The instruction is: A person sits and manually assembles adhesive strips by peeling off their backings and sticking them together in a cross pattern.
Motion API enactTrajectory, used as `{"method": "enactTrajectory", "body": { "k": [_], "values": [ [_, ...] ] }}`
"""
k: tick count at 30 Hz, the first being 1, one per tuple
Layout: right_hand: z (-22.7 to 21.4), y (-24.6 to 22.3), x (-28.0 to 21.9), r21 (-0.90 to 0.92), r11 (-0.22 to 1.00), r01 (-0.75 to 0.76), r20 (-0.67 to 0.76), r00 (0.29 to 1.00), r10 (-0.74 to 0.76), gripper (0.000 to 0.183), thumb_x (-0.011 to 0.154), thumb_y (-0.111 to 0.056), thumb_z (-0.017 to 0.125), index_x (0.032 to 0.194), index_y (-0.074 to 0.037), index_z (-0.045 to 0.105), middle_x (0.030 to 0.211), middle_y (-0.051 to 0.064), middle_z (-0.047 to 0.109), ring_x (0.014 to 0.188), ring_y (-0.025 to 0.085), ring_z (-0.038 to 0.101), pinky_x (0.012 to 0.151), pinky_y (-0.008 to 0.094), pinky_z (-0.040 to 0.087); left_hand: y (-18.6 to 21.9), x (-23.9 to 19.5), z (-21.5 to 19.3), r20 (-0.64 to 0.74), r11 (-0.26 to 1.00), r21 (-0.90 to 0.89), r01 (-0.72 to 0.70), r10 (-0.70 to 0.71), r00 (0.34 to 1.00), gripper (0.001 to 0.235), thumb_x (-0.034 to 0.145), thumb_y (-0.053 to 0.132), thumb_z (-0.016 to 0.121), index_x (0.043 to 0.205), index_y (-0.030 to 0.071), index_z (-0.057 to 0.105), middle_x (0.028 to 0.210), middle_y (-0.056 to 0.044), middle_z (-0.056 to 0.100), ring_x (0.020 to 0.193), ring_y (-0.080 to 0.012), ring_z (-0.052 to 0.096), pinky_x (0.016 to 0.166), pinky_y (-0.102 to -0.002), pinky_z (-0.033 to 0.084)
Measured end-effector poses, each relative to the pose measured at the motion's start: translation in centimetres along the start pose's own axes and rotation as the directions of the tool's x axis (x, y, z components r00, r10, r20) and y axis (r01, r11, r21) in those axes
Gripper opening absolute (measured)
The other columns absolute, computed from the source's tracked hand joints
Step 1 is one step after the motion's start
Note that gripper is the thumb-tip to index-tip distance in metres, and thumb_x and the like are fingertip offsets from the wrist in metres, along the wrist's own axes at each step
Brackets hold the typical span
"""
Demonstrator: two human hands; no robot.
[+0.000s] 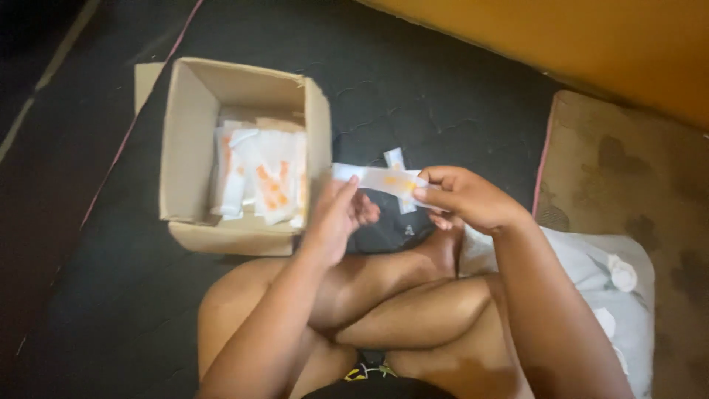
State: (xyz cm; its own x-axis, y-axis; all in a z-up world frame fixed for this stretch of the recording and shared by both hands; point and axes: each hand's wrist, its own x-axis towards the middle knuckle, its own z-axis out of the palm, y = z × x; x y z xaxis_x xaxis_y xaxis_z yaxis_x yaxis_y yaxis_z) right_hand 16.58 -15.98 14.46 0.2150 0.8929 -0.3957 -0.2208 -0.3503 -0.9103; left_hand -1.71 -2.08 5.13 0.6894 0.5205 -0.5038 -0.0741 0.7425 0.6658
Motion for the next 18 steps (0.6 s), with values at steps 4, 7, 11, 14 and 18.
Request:
{"method": "enactTrajectory", "body": {
  "k": [4,7,11,14,18],
  "values": [
    [-2.0,3.1,-1.6,0.129,0.99,0.064,-0.021,0.998,-0.062,0.014,0.096,-0.01,0.067,0.096,0.003,0.064,0.058,0.002,0.041,0.04,0.015,0.054,0.037,0.025,0.045,-1.8,-1.7,2.3,0.117,0.976,-0.029,0.214,-0.209,0.971,0.052,0.097,0.063,0.054,0.101,0.011,0.057,0.093,-0.015,0.07,0.083,-0.0277,0.075,0.074,-0.038,0.065],
    [-2.2,3.8,-1.9,0.207,0.971,0.116,0.012,0.992,-0.122,0.011,0.097,-0.006,0.064,0.096,0.005,0.062,0.059,0.0,0.037,0.037,0.014,0.052,0.037,0.024,0.043,-2.0,-1.4,2.8,0.204,0.937,-0.016,0.348,-0.338,0.919,0.081,0.091,0.075,0.051,0.128,0.003,0.056,0.115,-0.024,0.07,0.095,-0.0318,0.075,0.083,-0.043,0.065],
    [-2.2,5.2,-1.6,0.212,0.975,0.07,0.051,0.995,-0.082,0.014,0.096,-0.008,0.065,0.099,0.005,0.065,0.056,-0.001,0.043,0.037,0.013,0.052,0.036,0.024,0.041,-1.1,-0.3,2.3,0.08,0.94,-0.26,0.222,-0.208,0.975,0.036,0.096,0.033,0.067,0.101,-0.002,0.067,0.087,-0.015,0.07,0.075,-0.0232,0.074,0.074,-0.032,0.065],
    [-1.2,7.9,0.7,0.389,0.915,0.11,-0.113,0.991,-0.071,0.034,0.098,-0.031,0.061,0.121,-0.006,0.059,0.076,0.003,0.055,0.06,0.015,0.061,0.055,0.028,0.051,-0.8,0.6,1.3,-0.124,0.946,-0.323,0.013,-0.055,0.991,0.01,0.096,0.012,0.071,0.097,0.003,0.066,0.083,-0.004,0.066,0.073,-0.016,0.07,0.076,-0.027,0.064],
    [4.3,6.8,0.7,0.72,0.673,0.168,-0.258,0.965,0.036,0.028,0.1,-0.043,0.059,0.102,-0.015,0.062,0.113,0.011,0.07,0.105,0.028,0.069,0.091,0.041,0.054,-1.0,2.1,1.1,-0.218,0.952,-0.276,-0.129,0.069,0.973,0.019,0.098,0.01,0.068,0.115,0.001,0.068,0.095,-0.003,0.064,0.087,-0.0148,0.068,0.089,-0.029,0.065]
  ]
}}
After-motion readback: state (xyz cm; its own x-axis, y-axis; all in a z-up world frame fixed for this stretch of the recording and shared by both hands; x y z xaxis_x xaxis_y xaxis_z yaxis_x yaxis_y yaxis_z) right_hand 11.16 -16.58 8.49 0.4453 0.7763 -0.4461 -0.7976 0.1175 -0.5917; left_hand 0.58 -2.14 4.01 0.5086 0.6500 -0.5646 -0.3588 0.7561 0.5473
